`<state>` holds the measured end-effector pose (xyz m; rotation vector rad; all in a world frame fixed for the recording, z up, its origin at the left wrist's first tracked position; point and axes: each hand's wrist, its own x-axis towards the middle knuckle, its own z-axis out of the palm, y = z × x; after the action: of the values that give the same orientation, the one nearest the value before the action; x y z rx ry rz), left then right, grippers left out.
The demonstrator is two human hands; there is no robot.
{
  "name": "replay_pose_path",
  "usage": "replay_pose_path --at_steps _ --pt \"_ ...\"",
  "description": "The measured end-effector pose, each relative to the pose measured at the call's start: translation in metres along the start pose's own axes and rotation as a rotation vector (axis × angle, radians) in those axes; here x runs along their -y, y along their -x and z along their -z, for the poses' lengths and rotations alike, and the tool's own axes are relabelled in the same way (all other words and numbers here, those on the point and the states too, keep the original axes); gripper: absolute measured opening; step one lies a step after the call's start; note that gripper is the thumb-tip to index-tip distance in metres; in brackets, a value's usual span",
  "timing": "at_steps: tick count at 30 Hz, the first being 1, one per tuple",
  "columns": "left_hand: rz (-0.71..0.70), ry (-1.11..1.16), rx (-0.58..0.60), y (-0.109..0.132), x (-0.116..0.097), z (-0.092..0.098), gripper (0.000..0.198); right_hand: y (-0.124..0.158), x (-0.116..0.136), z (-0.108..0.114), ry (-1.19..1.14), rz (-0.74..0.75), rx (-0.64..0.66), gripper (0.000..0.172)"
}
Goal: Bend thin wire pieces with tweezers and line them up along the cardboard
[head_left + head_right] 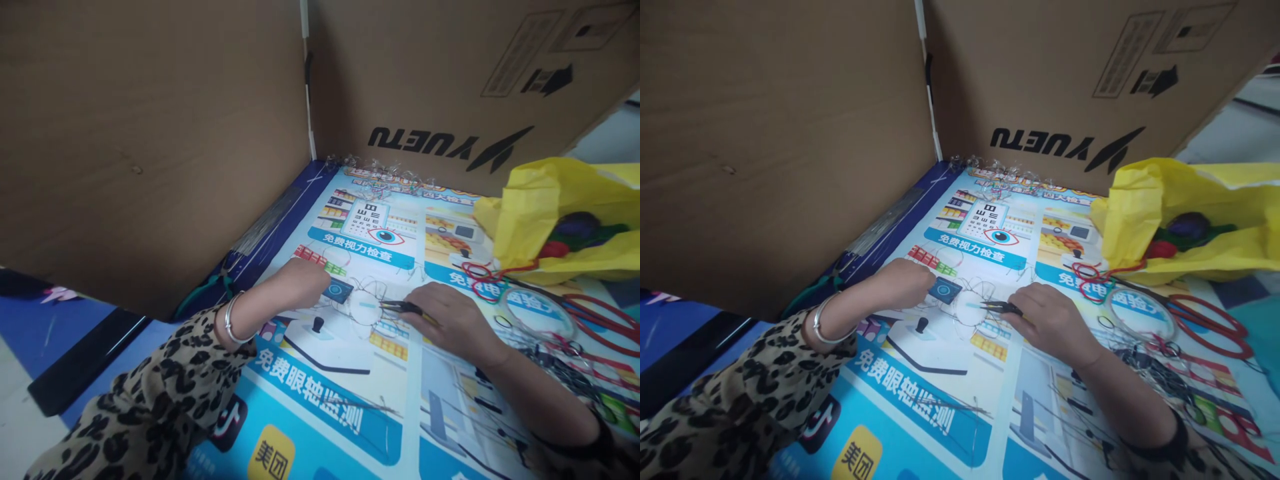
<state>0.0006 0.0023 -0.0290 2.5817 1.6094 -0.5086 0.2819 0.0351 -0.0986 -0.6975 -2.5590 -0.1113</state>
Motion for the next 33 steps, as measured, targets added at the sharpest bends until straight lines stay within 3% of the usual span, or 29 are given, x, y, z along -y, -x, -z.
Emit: replay_pose_path --at_steps 6,14,17,21,27,33 --pt "0.001 0.02 -0.012 -0.003 0.008 -0.003 0.021 -0.001 0.0 0.001 -0.01 -0.003 -0.012 0.017" --pt "0.01 0.101 -0.212 0.008 0.017 0.009 0.024 -0.006 0.005 0.007 -0.065 -0.08 -0.056 0.015" --pt "0.001 0.165 -0.297 0.01 0.005 0.013 0.022 -0.017 0.023 0.019 -0.158 -0.272 -0.133 0.018" --pt "-0.033 0.214 -0.32 0.006 -0.024 0.017 0.019 -0.03 0.048 0.03 -0.374 -0.556 -0.088 0.027" --pt "-0.151 0.191 -0.389 -0.011 -0.061 0.032 0.021 -0.03 0.051 0.028 -0.484 -0.606 -0.104 0.026" --pt "-0.21 0.243 -0.46 -0.034 -0.073 0.04 0.017 -0.023 0.033 0.032 -0.419 -0.653 -0.232 0.017"
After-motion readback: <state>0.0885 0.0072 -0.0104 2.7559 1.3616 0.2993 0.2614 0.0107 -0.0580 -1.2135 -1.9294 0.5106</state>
